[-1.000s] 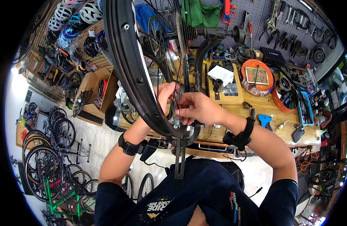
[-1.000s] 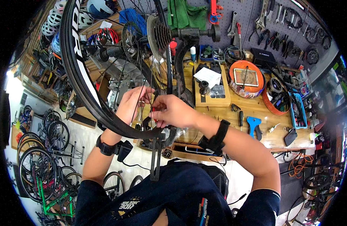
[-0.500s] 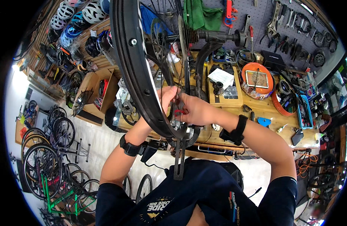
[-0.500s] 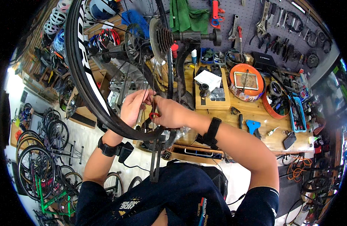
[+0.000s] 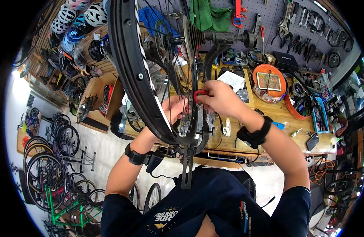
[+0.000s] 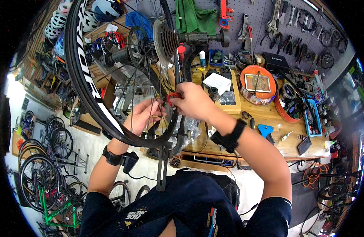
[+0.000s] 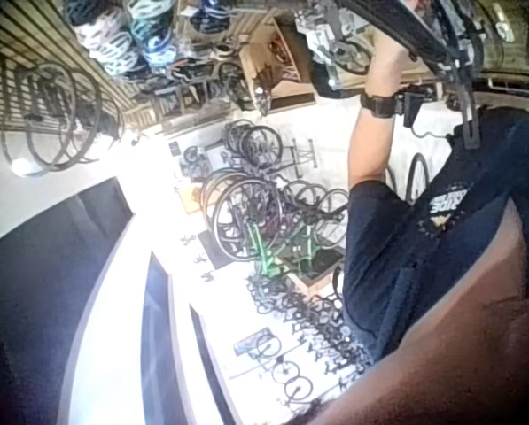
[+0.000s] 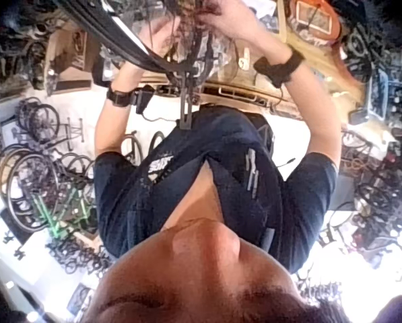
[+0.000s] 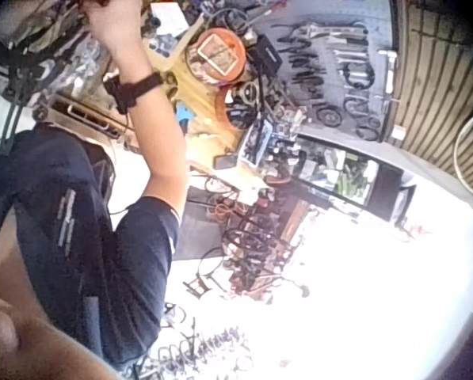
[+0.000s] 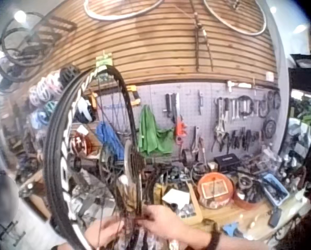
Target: The person adjusts the tension of the spokes on a bicycle wheel using a red tool while the wheel is held in a truing stand.
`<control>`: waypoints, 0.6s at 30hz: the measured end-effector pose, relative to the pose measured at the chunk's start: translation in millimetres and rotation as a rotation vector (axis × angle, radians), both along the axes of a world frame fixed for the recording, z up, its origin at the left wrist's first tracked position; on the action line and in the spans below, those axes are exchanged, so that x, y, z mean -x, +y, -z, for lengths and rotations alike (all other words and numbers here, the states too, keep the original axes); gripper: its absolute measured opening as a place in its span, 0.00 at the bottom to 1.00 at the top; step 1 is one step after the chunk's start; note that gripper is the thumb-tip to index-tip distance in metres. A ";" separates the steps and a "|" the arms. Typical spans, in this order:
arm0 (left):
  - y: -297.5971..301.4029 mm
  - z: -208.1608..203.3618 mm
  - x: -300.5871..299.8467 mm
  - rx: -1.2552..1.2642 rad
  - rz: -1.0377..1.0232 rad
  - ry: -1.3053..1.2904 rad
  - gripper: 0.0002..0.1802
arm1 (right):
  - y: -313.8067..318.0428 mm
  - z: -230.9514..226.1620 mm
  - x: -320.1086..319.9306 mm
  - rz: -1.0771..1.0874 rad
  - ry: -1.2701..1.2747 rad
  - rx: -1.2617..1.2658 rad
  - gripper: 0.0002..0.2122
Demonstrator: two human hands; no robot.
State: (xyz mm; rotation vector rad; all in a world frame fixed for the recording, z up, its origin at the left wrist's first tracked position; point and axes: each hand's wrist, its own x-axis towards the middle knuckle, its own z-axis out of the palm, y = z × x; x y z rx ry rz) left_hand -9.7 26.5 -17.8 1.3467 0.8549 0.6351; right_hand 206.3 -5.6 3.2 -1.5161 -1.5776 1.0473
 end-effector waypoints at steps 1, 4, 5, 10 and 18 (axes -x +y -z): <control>3.0 5.0 0.0 0.010 0.005 -0.022 0.21 | -4.2 -0.1 -5.2 -0.039 0.064 0.001 0.07; 8.2 2.3 -1.0 -0.010 0.090 -0.065 0.20 | -15.4 3.8 -12.0 -0.154 0.277 0.088 0.06; 9.6 1.8 -0.6 -0.029 0.104 -0.054 0.20 | -18.0 5.5 -9.9 -0.178 0.318 0.104 0.07; 11.1 3.6 3.6 -0.234 0.120 0.100 0.20 | -33.7 2.3 17.1 -0.200 0.528 0.166 0.07; 5.8 -19.0 -0.8 0.076 -0.089 -0.105 0.34 | -43.3 11.2 32.0 -0.085 0.595 0.189 0.06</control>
